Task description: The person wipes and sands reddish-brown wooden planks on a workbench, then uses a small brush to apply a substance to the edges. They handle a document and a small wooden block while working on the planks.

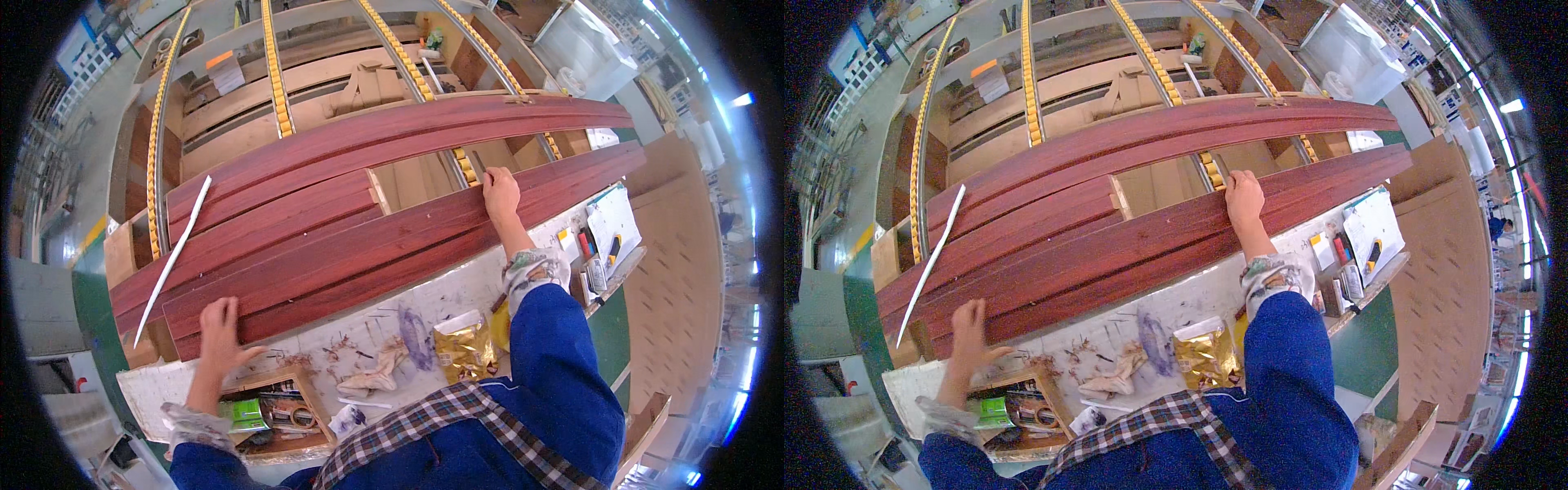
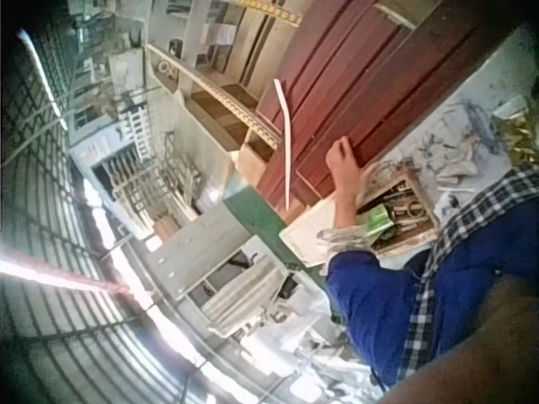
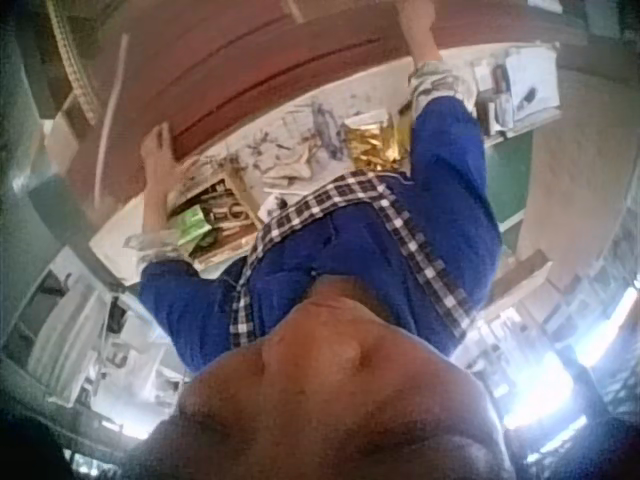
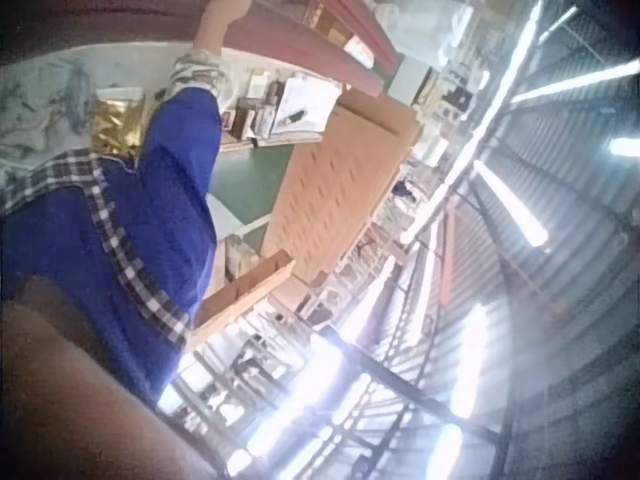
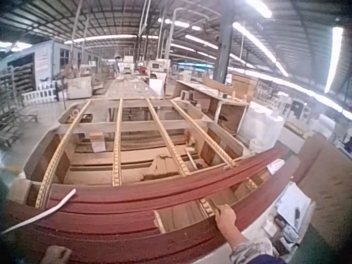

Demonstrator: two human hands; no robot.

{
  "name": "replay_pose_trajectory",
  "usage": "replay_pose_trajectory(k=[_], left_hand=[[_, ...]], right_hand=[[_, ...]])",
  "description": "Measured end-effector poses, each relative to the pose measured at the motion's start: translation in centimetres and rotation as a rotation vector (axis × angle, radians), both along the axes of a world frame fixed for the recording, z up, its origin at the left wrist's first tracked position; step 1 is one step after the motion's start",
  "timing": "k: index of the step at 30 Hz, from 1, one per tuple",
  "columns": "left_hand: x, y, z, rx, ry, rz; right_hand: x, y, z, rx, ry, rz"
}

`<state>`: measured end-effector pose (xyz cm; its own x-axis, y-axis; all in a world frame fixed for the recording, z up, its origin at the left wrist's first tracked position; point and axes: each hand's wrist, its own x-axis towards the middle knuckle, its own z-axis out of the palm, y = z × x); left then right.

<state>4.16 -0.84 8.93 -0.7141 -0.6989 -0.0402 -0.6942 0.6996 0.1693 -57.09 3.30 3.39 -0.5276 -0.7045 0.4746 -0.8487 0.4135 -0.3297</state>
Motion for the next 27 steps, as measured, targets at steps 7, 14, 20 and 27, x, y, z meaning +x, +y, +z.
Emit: replay_pose_trajectory(k=[7,14,20,27], left_hand=[[-5.8,1.2,-4.4,-0.166,0.181,0.04],[-6.4,1.0,-4.8,-0.209,0.216,0.031],[-6.3,1.1,-4.4,-0.188,0.213,0.056],[-6.2,1.3,-4.2,-0.199,0.23,0.085]], right_hand=[[9.3,-0.9,-1.3,0.071,0.012,0.013],[27.8,-4.1,-1.9,-0.074,-0.112,0.467],[35.4,-5.4,0.2,-0.096,-0.365,0.63],[22.6,-3.7,-1.3,-0.097,-0.174,0.456]])
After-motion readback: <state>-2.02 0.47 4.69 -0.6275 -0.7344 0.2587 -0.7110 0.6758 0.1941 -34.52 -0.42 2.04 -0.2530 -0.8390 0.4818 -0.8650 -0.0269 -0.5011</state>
